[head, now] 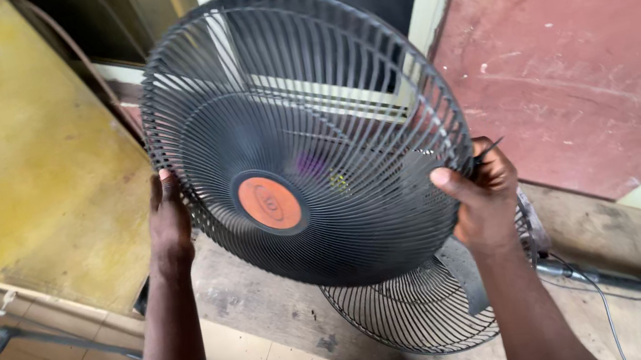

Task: The person disassembles a standing electric fan by removing the front grille, then the fan blades, and finally the central hub. The components are placed on a wooden table next to the fan base.

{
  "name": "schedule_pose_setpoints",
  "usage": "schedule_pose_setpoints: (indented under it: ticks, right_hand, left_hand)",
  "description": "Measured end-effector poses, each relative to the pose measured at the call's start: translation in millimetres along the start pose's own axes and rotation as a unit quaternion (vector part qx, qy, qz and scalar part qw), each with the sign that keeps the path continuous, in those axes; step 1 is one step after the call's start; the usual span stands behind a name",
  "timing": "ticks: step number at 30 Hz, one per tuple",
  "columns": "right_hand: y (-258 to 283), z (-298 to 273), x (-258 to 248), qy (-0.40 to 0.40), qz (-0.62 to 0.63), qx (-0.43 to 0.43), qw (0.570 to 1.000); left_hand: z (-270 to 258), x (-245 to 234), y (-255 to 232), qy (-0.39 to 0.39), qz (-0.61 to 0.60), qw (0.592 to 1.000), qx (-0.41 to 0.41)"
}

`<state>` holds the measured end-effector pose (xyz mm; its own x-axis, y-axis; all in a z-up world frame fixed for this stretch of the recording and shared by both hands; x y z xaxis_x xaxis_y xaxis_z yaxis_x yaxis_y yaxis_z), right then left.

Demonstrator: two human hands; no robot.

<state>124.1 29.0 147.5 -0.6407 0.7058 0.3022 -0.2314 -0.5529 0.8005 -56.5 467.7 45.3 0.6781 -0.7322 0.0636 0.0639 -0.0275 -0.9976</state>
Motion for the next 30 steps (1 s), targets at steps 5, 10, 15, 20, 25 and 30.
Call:
schedule_pose_setpoints:
  ticks: [5,10,15,20,25,30]
  right_hand:
    - [11,7,58,0.063,-0.003,-0.024,0.998]
    - [46,4,94,0.161,-0.116,-0.095,0.976]
    - [76,-13,116,0.245,-0.327,-0.325,0.853]
    - [55,-38,105,0.298,-0.493,-0.346,0.74]
    - [24,-68,90,0.389,-0.56,-0.282,0.675]
    - [10,-84,90,0.408,-0.564,-0.242,0.676]
  left_hand:
    - [-61,4,-53,0.015,-0.05,0.998,-0.038]
    - [-114,28,-115,0.048,-0.052,0.998,0.002]
    - [-149,57,-135,0.088,-0.159,0.983,0.026]
    - [-172,72,-125,0.075,-0.275,0.959,-0.006]
    - [-182,86,-75,0.01,-0.153,0.975,-0.163]
    - [-189,76,-21,-0.079,-0.139,0.973,-0.163]
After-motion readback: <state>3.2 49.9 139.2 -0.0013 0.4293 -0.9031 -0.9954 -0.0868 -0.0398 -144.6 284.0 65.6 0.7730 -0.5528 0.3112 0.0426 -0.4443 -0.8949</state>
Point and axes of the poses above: each hand's wrist, its own z-axis towards the middle knuckle, its own x-axis out of the palm, y = z × x, the point moved 8 cm from there along z, towards the middle knuckle, and after that the axes turned 11 degrees about y, right-handed, at the moved point
